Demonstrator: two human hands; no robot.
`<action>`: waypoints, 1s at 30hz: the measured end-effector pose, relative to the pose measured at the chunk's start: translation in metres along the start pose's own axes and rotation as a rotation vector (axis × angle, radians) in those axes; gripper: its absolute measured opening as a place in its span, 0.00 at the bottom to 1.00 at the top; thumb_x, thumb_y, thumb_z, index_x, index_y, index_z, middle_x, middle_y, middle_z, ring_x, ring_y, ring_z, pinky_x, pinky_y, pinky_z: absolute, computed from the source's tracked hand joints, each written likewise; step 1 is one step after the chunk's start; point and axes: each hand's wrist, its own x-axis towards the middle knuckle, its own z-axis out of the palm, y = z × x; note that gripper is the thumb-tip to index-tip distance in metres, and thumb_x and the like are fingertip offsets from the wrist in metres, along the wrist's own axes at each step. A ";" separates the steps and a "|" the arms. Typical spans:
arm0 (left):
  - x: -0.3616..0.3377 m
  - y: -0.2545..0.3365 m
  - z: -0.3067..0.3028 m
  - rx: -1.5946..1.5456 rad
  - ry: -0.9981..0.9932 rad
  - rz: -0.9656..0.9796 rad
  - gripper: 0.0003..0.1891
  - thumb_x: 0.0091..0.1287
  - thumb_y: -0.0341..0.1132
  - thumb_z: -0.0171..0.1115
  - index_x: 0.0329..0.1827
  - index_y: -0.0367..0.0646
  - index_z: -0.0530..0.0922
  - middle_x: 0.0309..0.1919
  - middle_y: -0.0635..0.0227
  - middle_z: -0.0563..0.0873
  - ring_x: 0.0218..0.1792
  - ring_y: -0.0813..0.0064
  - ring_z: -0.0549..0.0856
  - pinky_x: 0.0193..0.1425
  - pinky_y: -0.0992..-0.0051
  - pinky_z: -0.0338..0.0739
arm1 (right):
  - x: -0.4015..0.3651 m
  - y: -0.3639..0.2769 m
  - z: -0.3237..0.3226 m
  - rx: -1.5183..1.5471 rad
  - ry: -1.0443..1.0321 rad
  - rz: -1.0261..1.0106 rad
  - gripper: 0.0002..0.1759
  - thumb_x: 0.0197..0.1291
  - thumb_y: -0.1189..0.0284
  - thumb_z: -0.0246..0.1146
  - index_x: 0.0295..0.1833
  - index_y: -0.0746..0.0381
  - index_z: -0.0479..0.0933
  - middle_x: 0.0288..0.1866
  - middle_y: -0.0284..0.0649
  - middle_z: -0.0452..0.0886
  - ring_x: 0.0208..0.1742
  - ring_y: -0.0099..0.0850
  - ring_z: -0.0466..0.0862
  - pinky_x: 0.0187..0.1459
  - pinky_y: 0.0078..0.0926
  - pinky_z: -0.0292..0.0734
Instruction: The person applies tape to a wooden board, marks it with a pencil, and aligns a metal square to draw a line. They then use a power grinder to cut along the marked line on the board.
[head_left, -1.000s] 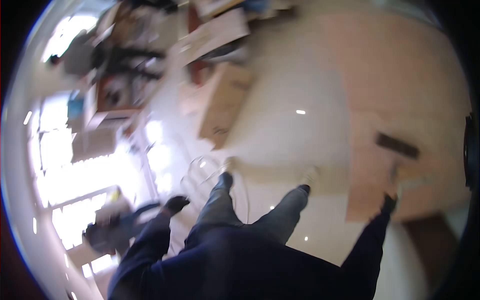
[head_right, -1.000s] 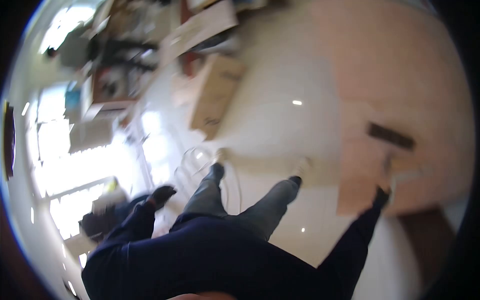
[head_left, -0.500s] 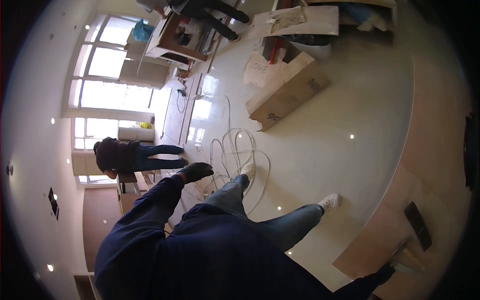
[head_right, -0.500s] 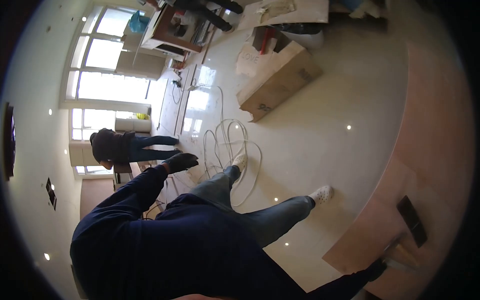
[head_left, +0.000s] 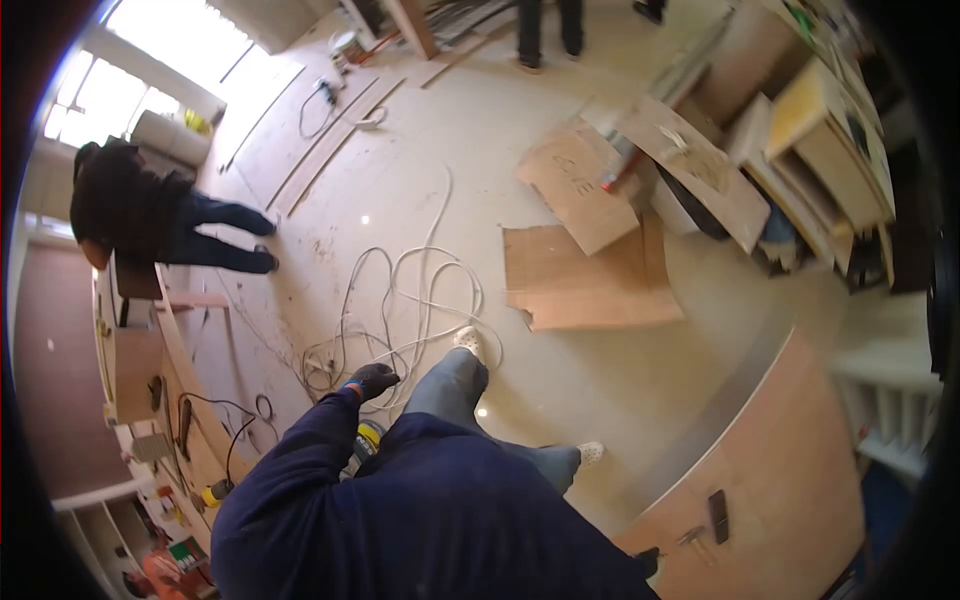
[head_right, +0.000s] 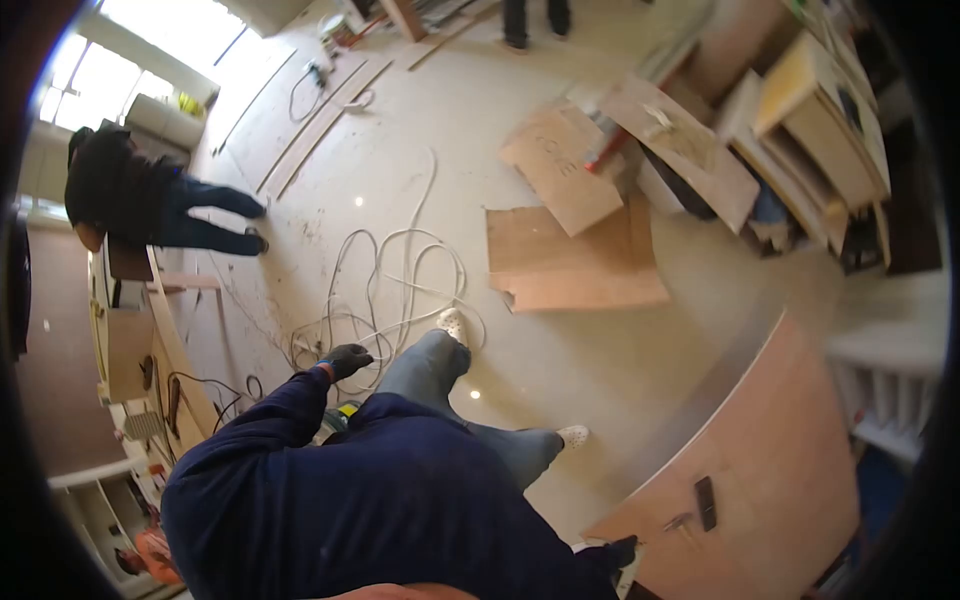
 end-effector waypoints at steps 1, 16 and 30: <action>0.007 -0.019 -0.006 -0.093 0.060 -0.031 0.27 0.64 0.60 0.62 0.52 0.45 0.87 0.50 0.53 0.89 0.55 0.54 0.85 0.61 0.61 0.77 | -0.037 -0.028 0.004 0.029 -0.041 0.005 0.27 0.59 0.51 0.65 0.39 0.70 0.81 0.34 0.50 0.85 0.35 0.45 0.87 0.32 0.43 0.82; 0.122 -0.107 -0.365 -0.861 0.468 0.036 0.30 0.68 0.54 0.62 0.59 0.35 0.82 0.57 0.52 0.86 0.59 0.57 0.84 0.65 0.64 0.75 | -0.434 -0.496 0.126 0.139 -0.526 -0.504 0.19 0.56 0.62 0.62 0.37 0.71 0.79 0.27 0.47 0.80 0.25 0.42 0.83 0.22 0.42 0.77; 0.198 -0.408 -0.516 -0.400 0.400 -0.297 0.20 0.66 0.52 0.58 0.45 0.46 0.85 0.41 0.48 0.88 0.45 0.50 0.87 0.52 0.57 0.80 | -1.093 -0.859 0.303 0.028 -1.372 -0.996 0.12 0.58 0.61 0.67 0.38 0.55 0.75 0.21 0.25 0.64 0.17 0.19 0.65 0.18 0.34 0.79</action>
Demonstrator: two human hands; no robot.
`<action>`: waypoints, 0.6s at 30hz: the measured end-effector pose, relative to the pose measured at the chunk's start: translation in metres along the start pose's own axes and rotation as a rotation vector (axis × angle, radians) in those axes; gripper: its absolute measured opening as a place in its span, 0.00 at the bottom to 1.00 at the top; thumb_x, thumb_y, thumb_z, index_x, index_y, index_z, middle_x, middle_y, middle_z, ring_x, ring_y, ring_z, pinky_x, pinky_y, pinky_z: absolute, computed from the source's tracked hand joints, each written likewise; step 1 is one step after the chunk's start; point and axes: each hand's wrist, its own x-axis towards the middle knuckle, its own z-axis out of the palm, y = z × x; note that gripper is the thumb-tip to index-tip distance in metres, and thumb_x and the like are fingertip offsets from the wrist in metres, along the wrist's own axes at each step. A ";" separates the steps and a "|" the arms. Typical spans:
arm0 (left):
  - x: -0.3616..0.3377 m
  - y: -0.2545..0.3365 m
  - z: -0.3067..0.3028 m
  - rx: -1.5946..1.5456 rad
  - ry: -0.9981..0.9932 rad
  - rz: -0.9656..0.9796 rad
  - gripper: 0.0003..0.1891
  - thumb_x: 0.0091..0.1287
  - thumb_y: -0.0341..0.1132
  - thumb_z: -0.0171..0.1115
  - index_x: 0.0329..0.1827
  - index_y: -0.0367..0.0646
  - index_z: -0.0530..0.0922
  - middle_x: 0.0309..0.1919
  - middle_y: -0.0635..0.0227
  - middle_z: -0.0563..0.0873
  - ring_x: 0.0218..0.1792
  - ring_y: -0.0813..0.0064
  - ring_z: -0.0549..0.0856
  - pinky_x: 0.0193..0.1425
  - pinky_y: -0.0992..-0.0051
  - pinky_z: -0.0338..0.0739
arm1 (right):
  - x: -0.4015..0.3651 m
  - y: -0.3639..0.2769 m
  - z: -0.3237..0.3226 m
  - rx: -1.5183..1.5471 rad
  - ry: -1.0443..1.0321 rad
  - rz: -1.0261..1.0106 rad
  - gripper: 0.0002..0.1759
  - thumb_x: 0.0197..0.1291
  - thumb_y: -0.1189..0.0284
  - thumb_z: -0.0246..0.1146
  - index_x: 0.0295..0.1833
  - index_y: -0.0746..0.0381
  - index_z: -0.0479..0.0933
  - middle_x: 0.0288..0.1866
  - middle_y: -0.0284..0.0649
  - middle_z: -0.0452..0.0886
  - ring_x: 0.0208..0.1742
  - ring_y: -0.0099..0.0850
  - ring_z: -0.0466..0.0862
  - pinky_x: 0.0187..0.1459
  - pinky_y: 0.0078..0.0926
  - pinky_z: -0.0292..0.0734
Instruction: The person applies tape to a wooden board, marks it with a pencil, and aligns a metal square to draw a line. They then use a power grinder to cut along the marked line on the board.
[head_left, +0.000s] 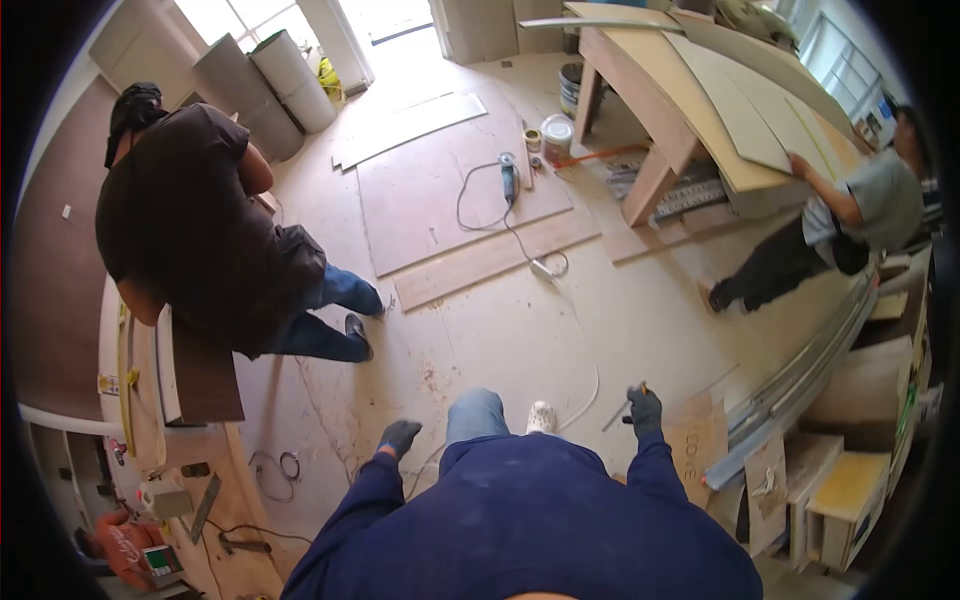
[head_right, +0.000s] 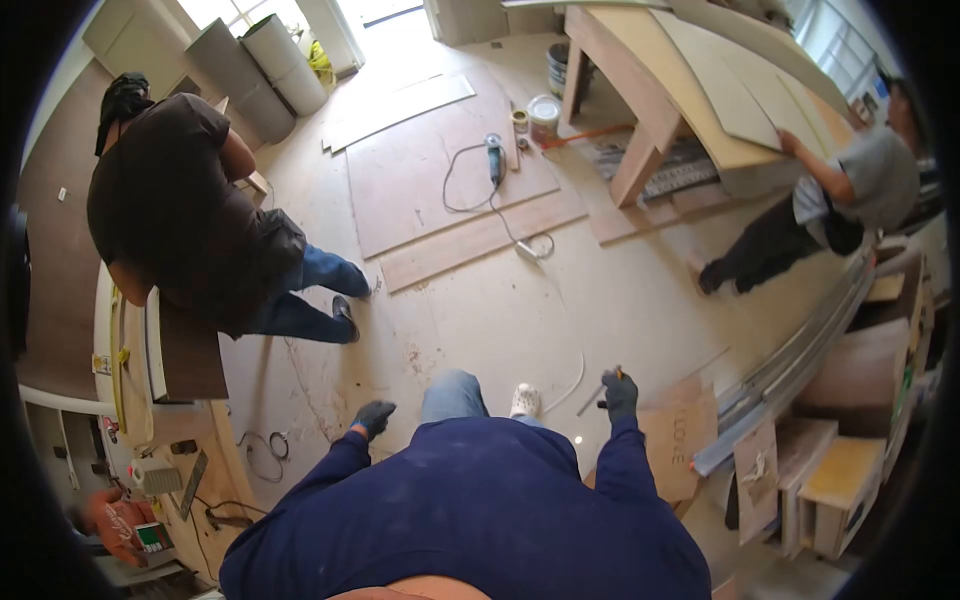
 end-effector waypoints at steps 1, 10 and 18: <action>0.010 -0.023 -0.001 0.290 0.017 0.212 0.17 0.66 0.50 0.59 0.48 0.49 0.85 0.42 0.49 0.88 0.44 0.51 0.88 0.52 0.58 0.81 | 0.017 -0.046 0.037 -0.005 -0.056 -0.004 0.12 0.59 0.60 0.67 0.36 0.55 0.75 0.21 0.25 0.64 0.18 0.19 0.65 0.18 0.34 0.79; 0.264 -0.092 -0.136 0.068 -0.204 0.077 0.17 0.75 0.47 0.50 0.49 0.49 0.84 0.40 0.53 0.88 0.44 0.58 0.89 0.48 0.55 0.80 | 0.149 -0.354 0.327 0.073 -0.347 -0.224 0.20 0.61 0.65 0.59 0.53 0.66 0.81 0.19 0.27 0.65 0.17 0.20 0.67 0.23 0.31 0.81; 0.565 0.072 -0.504 -0.271 0.067 0.139 0.22 0.69 0.52 0.56 0.50 0.43 0.85 0.47 0.49 0.88 0.48 0.45 0.85 0.55 0.55 0.78 | 0.219 -0.515 0.487 0.198 -0.458 -0.225 0.23 0.61 0.65 0.60 0.58 0.67 0.80 0.24 0.31 0.72 0.21 0.22 0.73 0.25 0.27 0.81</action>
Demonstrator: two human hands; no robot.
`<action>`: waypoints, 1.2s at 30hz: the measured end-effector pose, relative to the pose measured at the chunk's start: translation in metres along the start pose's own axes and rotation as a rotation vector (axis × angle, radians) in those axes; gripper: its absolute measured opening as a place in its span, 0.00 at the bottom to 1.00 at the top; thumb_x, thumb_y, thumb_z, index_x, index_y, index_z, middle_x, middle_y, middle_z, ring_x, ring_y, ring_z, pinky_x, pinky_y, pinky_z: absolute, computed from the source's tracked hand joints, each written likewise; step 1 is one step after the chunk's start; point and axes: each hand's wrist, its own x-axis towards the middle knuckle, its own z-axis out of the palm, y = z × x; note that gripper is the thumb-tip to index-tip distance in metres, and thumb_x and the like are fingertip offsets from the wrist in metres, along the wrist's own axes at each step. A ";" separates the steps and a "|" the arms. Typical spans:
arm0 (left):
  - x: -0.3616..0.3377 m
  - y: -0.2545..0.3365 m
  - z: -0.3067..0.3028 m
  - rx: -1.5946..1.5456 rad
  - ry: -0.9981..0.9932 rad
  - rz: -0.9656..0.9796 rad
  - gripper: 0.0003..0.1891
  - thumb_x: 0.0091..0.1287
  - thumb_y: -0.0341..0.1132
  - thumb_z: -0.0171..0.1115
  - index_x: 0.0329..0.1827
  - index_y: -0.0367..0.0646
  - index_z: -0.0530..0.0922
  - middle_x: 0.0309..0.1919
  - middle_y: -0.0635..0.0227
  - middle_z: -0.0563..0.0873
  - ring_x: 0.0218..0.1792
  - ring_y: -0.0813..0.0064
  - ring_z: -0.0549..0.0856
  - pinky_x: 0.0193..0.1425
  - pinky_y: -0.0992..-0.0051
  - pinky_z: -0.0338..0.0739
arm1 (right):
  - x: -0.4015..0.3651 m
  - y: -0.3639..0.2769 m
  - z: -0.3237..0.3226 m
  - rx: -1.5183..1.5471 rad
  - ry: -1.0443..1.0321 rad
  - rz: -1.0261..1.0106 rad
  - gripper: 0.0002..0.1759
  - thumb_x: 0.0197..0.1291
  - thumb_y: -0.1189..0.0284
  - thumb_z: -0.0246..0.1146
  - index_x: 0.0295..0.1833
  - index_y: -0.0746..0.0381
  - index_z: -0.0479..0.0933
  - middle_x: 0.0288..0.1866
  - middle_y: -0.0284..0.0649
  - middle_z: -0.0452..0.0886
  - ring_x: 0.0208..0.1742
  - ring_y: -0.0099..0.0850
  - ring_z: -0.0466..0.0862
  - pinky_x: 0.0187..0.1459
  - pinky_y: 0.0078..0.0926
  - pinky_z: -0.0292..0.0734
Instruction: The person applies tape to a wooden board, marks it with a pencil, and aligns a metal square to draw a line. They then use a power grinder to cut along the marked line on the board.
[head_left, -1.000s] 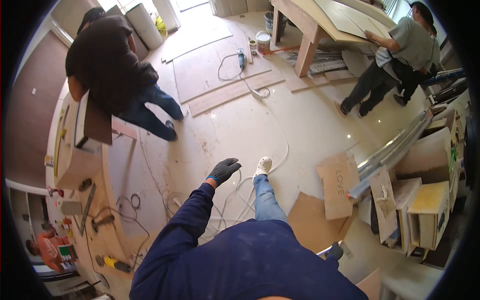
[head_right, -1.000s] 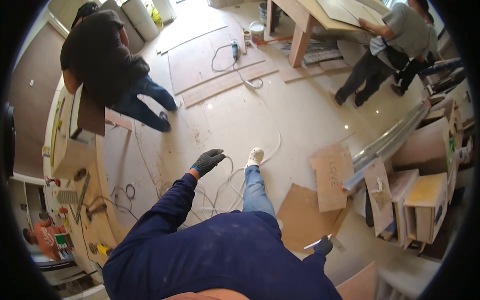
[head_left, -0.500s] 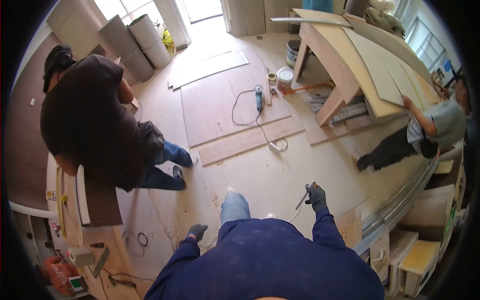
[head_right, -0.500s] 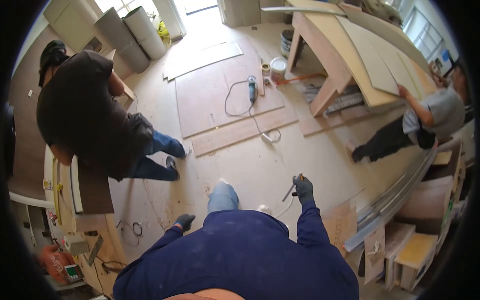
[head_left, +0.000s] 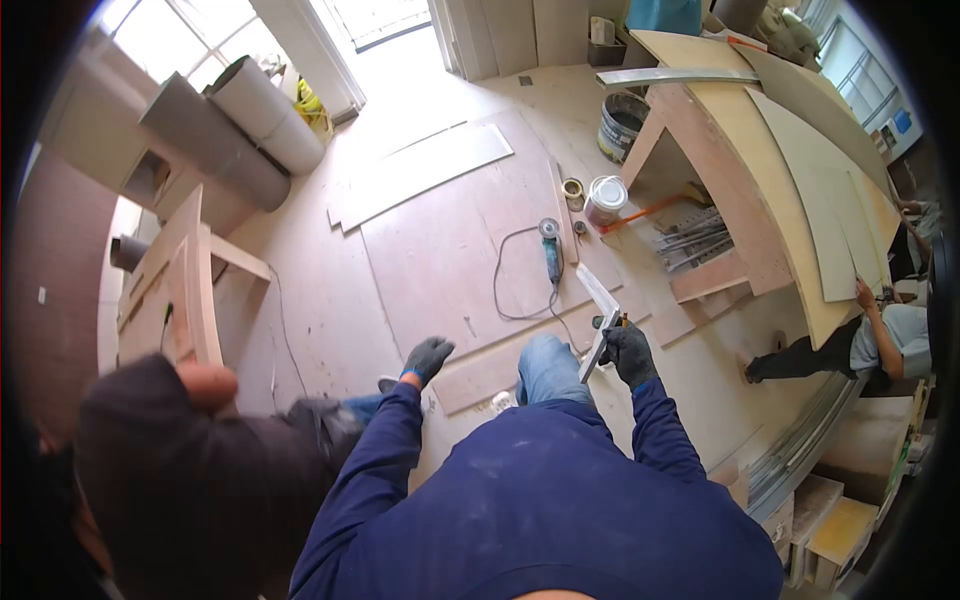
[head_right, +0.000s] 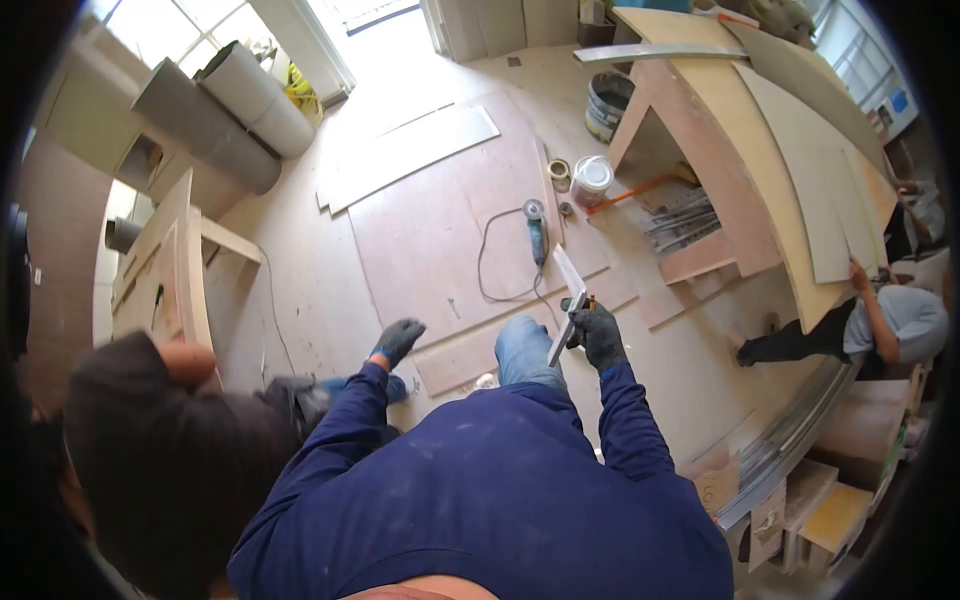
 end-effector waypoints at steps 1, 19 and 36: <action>0.036 0.031 -0.027 -0.085 0.006 0.004 0.26 0.68 0.55 0.57 0.53 0.41 0.84 0.50 0.50 0.87 0.48 0.45 0.85 0.55 0.55 0.77 | 0.026 -0.010 0.012 0.037 -0.047 -0.010 0.23 0.61 0.65 0.59 0.58 0.68 0.80 0.24 0.32 0.73 0.21 0.23 0.74 0.26 0.26 0.81; 0.515 0.202 -0.242 -0.053 -0.016 0.555 0.14 0.69 0.33 0.63 0.56 0.40 0.76 0.46 0.58 0.84 0.49 0.58 0.84 0.53 0.63 0.80 | 0.554 -0.140 0.231 -0.228 -0.585 -0.482 0.16 0.65 0.71 0.63 0.54 0.68 0.78 0.32 0.36 0.77 0.30 0.26 0.82 0.31 0.29 0.86; 1.019 0.078 -0.169 -0.503 -0.562 -0.232 0.13 0.71 0.40 0.63 0.50 0.40 0.80 0.35 0.65 0.82 0.40 0.72 0.83 0.45 0.72 0.80 | 0.984 0.011 0.269 0.294 0.504 0.532 0.15 0.70 0.58 0.64 0.35 0.56 0.74 0.18 0.27 0.68 0.15 0.19 0.67 0.27 0.31 0.86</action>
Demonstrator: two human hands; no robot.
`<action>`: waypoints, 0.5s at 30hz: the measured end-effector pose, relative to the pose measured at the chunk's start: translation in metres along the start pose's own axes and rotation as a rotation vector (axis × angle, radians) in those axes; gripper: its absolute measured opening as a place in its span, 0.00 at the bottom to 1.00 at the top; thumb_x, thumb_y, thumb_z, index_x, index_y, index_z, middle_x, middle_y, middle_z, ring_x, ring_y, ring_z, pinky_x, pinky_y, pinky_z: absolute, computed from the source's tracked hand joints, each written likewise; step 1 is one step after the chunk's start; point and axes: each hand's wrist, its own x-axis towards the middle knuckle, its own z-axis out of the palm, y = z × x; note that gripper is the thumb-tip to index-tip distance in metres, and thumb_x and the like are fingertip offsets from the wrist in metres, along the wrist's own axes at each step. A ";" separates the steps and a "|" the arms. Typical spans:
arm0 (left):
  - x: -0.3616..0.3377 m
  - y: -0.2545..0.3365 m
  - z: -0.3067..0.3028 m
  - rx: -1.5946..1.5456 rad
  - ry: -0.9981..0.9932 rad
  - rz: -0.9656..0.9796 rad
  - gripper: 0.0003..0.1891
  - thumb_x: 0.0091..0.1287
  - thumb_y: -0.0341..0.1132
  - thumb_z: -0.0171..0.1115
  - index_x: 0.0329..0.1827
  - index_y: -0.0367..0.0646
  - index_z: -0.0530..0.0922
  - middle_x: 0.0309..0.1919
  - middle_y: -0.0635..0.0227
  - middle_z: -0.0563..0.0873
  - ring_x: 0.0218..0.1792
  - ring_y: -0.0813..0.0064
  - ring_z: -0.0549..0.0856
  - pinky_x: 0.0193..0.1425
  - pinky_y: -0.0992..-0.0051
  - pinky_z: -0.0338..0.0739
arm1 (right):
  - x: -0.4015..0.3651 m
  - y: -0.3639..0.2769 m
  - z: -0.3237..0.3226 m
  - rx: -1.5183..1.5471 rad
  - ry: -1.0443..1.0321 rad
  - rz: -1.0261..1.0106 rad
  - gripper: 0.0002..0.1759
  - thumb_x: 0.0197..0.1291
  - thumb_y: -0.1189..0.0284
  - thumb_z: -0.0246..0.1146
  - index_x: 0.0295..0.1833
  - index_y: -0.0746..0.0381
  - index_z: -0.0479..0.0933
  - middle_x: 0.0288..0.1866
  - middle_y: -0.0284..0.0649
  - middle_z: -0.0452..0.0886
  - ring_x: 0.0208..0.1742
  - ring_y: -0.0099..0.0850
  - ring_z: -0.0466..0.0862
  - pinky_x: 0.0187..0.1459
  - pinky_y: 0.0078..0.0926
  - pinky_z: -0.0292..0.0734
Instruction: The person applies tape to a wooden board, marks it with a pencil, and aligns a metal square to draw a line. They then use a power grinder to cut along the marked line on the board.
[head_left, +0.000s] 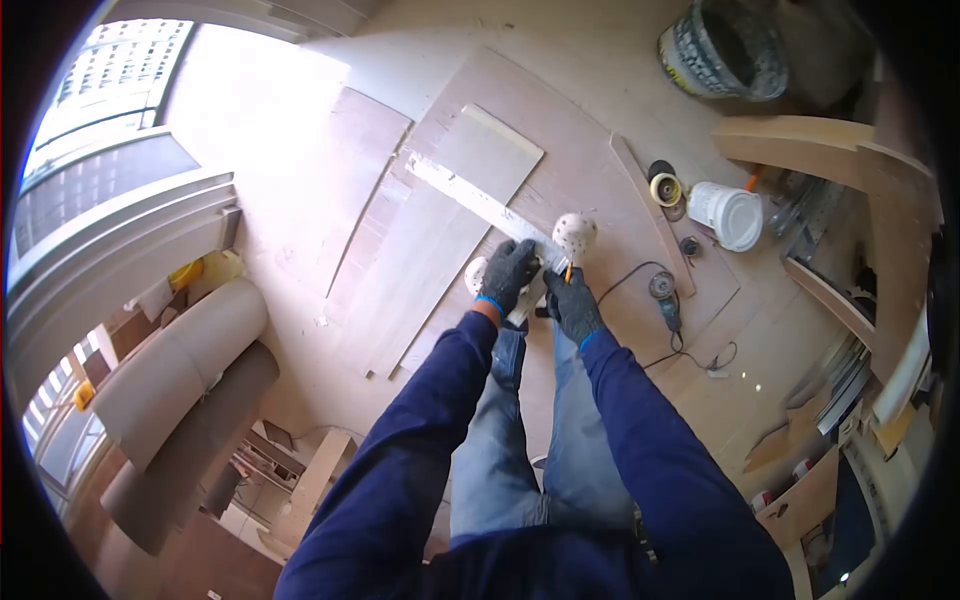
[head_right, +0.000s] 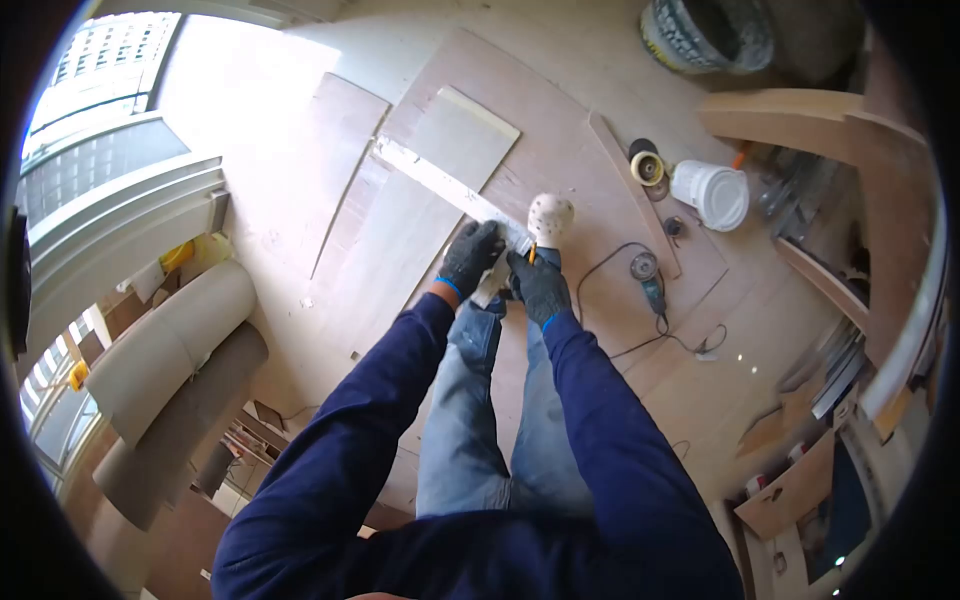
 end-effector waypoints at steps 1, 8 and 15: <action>0.038 -0.017 -0.016 -0.176 -0.042 -0.161 0.24 0.69 0.49 0.65 0.51 0.34 0.79 0.48 0.53 0.87 0.51 0.63 0.86 0.55 0.66 0.80 | 0.035 0.008 0.000 0.024 0.020 -0.046 0.16 0.70 0.57 0.63 0.34 0.55 0.74 0.18 0.27 0.67 0.15 0.19 0.66 0.26 0.29 0.85; 0.219 -0.031 -0.111 0.839 0.278 0.169 0.36 0.66 0.54 0.66 0.70 0.39 0.73 0.66 0.47 0.79 0.67 0.51 0.78 0.71 0.60 0.71 | 0.274 0.030 -0.012 0.138 -0.044 0.071 0.12 0.70 0.59 0.64 0.39 0.55 0.79 0.20 0.24 0.70 0.16 0.16 0.68 0.22 0.22 0.75; 0.343 -0.022 -0.135 1.181 0.303 0.385 0.56 0.56 0.62 0.73 0.81 0.40 0.55 0.76 0.37 0.62 0.78 0.44 0.60 0.79 0.57 0.59 | 0.378 0.054 -0.007 0.329 -0.032 0.067 0.10 0.69 0.62 0.65 0.39 0.56 0.77 0.21 0.28 0.73 0.16 0.19 0.71 0.25 0.28 0.84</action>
